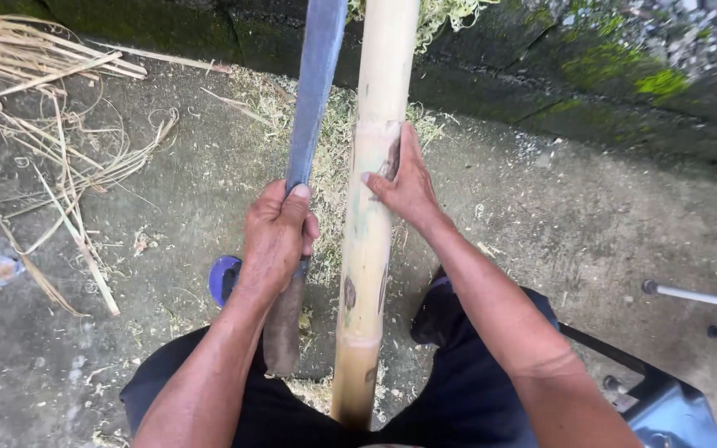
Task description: The recorder uses a large blade to scrape the outer surface of a bamboo pole while sitting.
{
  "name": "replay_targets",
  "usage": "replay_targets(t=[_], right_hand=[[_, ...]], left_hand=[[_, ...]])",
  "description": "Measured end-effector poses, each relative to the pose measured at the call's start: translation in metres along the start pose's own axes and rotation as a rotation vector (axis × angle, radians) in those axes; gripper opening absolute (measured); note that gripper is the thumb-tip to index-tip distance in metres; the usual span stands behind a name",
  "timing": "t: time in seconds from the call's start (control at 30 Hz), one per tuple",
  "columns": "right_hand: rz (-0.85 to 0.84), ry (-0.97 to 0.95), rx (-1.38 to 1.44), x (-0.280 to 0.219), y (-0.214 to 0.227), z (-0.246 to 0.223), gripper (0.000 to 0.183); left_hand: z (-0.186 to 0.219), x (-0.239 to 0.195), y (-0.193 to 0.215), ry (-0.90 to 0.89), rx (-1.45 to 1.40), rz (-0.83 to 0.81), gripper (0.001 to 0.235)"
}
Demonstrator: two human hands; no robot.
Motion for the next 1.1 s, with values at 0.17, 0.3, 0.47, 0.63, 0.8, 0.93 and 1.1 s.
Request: replay_targets(t=[0.17, 0.3, 0.47, 0.63, 0.8, 0.93, 1.1], right_hand=[[-0.128, -0.12, 0.096, -0.006, 0.02, -0.023, 0.118], [-0.078, -0.067, 0.071, -0.012, 0.021, -0.016, 0.11], [-0.007, 0.069, 0.089, -0.011, 0.013, -0.007, 0.109], [-0.427, -0.173, 0.124, -0.02, -0.011, 0.009, 0.1], [-0.712, -0.163, -0.023, -0.033, -0.025, 0.015, 0.073], [-0.685, -0.112, -0.091, -0.031, -0.028, 0.019, 0.069], [-0.666, -0.109, -0.08, -0.028, -0.031, 0.024, 0.075]], left_hand=[[0.015, -0.004, -0.003, -0.088, 0.043, -0.026, 0.016], [-0.01, 0.013, -0.009, -0.058, 0.076, -0.115, 0.023], [-0.021, 0.034, -0.001, 0.065, 0.538, 0.08, 0.04], [-0.041, 0.08, -0.014, -0.089, 0.806, -0.008, 0.051], [-0.015, 0.145, -0.048, -0.112, 1.0, -0.069, 0.059], [0.01, 0.188, -0.062, -0.252, 1.055, -0.066, 0.061], [0.018, 0.163, -0.081, -0.222, 1.25, -0.167, 0.063]])
Point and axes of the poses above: each hand's wrist, its own x-axis towards the middle knuckle, its own y-axis out of the back of the hand, z = x × y, the point moved 10 cm from there along x, towards the middle knuckle, and after that the axes turned 14 degrees about -x, right-handed, at the moved point
